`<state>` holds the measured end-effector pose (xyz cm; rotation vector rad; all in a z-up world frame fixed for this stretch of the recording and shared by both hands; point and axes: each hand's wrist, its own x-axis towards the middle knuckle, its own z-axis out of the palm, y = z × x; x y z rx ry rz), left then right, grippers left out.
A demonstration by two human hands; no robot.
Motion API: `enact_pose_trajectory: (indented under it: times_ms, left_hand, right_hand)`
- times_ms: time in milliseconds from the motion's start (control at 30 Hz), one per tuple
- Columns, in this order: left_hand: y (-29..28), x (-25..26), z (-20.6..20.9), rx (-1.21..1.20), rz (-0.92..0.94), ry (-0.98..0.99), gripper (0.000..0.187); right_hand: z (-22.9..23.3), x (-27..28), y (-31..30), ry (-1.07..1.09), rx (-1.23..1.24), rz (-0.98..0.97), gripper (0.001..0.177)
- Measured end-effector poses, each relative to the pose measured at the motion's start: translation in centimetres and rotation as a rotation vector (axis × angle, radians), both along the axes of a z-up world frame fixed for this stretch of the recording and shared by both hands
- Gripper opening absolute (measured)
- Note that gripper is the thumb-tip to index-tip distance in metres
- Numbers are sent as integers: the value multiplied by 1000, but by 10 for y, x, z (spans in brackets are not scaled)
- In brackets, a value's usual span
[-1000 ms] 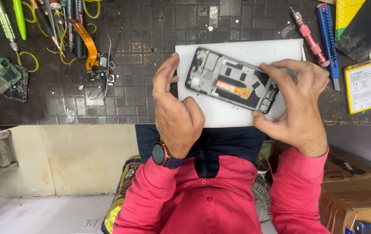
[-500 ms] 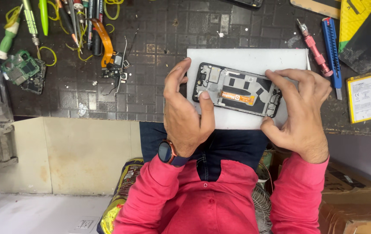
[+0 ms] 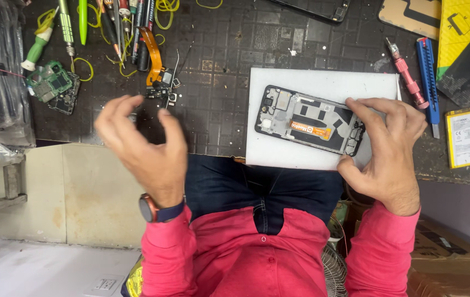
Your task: The person disassembles a smartphone, removes the motherboard, applies adhesive to the phone frame, and reattaches a ribbon cable using tweezers. The work is performed on a cluttered workbench with various tools visible.
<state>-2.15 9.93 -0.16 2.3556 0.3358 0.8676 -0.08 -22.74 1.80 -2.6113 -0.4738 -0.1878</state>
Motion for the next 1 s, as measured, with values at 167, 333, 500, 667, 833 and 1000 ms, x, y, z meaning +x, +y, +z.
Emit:
enact_pose_trajectory:
  times_ms: [167,333,500,667,833,1000]
  left_hand:
    - [23,-7,-6,85,85,75,32]
    - [38,-7,-18,67,70,132,26]
    - [46,0,-9,156,22,113,14]
    - [40,6,7,110,114,197,9]
    - [43,5,5,100,80,188,9]
    - [32,-1,14,-163,77,100,8]
  right_hand:
    - [-1,0,0,0,5,-1,77]
    - [-3,1,-1,-3,6,1,77]
    - [7,0,2,-7,29,15,75]
    - [17,12,9,-52,65,9,77]
    - [10,7,4,-30,69,2,76]
    - [12,8,4,-20,82,5,76]
